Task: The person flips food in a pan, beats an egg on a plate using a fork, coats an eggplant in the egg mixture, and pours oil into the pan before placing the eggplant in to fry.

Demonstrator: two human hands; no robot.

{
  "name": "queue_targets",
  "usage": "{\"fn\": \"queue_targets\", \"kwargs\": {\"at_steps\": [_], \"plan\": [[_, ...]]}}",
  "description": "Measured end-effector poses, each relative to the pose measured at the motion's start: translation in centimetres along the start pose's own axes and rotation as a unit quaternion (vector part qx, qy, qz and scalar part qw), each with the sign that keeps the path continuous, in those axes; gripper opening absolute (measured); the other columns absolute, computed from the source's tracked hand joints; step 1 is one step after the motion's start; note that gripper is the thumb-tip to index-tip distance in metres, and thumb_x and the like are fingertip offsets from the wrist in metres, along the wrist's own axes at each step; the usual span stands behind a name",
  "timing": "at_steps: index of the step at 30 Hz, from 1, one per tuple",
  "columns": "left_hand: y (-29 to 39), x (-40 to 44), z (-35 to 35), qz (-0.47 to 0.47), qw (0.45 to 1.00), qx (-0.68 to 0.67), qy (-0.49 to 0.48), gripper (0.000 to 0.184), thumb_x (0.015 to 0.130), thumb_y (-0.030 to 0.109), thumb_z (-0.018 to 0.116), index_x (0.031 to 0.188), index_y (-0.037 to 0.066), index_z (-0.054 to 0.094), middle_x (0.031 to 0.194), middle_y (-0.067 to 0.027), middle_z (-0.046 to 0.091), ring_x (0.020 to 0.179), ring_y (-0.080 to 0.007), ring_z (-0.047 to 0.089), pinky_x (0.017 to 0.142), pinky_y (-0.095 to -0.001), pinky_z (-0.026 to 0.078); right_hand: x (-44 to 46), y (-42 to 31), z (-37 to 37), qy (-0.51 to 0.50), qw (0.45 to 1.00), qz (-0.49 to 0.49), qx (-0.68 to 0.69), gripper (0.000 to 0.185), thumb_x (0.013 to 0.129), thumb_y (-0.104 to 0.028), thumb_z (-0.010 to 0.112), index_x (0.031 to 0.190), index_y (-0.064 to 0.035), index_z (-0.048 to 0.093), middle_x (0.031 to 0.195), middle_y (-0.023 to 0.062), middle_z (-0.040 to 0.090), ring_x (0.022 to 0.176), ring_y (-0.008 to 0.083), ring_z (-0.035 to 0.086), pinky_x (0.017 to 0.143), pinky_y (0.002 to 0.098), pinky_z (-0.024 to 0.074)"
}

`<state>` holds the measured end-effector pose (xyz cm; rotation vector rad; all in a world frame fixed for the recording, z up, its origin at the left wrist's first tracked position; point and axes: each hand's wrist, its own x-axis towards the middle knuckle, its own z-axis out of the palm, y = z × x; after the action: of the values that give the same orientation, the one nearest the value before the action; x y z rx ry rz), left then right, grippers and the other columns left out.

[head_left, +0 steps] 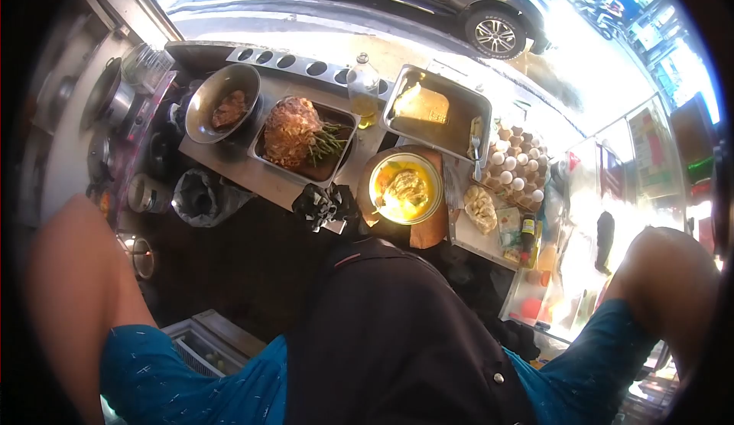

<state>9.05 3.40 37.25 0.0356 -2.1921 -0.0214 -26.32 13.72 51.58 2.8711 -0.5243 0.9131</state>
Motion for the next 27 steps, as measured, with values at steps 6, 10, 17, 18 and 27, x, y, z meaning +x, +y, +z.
{"fn": "queue_targets", "kwargs": {"at_steps": [6, 10, 17, 18, 27], "plan": [[0.3, -0.1, 0.0, 0.004, 1.0, 0.002, 0.002, 0.074, 0.104, 0.064, 0.041, 0.161, 0.017, 0.036, 0.167, -0.0091, 0.033, 0.154, -0.0299, 0.029, 0.128, -0.049, 0.015, 0.3, -0.5, 0.2, -0.001, 1.0, -0.002, 0.0, 0.09, 0.094, -0.066, 0.062, 0.158, -0.0082, 0.039, 0.165, 0.0168, 0.034, 0.152, 0.0357, 0.025, 0.122, 0.0534, 0.0174], [0.3, -0.2, 0.2, 0.004, 1.0, 0.005, 0.008, 0.074, 0.104, 0.065, 0.04, 0.161, 0.018, 0.036, 0.168, -0.009, 0.032, 0.155, -0.03, 0.028, 0.128, -0.0491, 0.014, 0.3, -0.7, 0.4, -0.002, 1.0, -0.008, 0.002, 0.091, 0.093, -0.067, 0.062, 0.159, -0.0087, 0.038, 0.165, 0.0169, 0.033, 0.153, 0.0363, 0.024, 0.123, 0.0539, 0.0156], [1.2, -0.1, -0.3, 0.009, 1.0, 0.019, 0.003, 0.076, 0.104, 0.066, 0.039, 0.162, 0.018, 0.034, 0.169, -0.0089, 0.031, 0.156, -0.0302, 0.026, 0.129, -0.0493, 0.012, -0.5, -0.4, 1.0, 0.008, 0.999, -0.034, 0.015, 0.093, 0.093, -0.069, 0.062, 0.16, -0.0095, 0.037, 0.167, 0.0172, 0.03, 0.155, 0.0373, 0.021, 0.125, 0.0548, 0.0126], [1.4, -0.1, -0.3, 0.01, 1.0, 0.02, 0.003, 0.076, 0.104, 0.067, 0.039, 0.162, 0.018, 0.034, 0.17, -0.0089, 0.03, 0.156, -0.0302, 0.025, 0.129, -0.0493, 0.012, -0.5, -0.3, 0.9, 0.008, 0.999, -0.038, 0.018, 0.093, 0.093, -0.069, 0.062, 0.16, -0.0097, 0.036, 0.167, 0.0172, 0.03, 0.155, 0.0374, 0.02, 0.125, 0.0549, 0.0121], [2.9, 0.6, -0.1, 0.017, 0.999, 0.03, 0.004, 0.078, 0.104, 0.068, 0.038, 0.164, 0.019, 0.032, 0.171, -0.0088, 0.028, 0.158, -0.0305, 0.023, 0.13, -0.0495, 0.01, -1.2, -0.3, 0.4, 0.014, 0.997, -0.06, 0.038, 0.096, 0.092, -0.071, 0.062, 0.162, -0.0108, 0.034, 0.169, 0.0175, 0.027, 0.157, 0.0388, 0.016, 0.127, 0.056, 0.0082]]}}
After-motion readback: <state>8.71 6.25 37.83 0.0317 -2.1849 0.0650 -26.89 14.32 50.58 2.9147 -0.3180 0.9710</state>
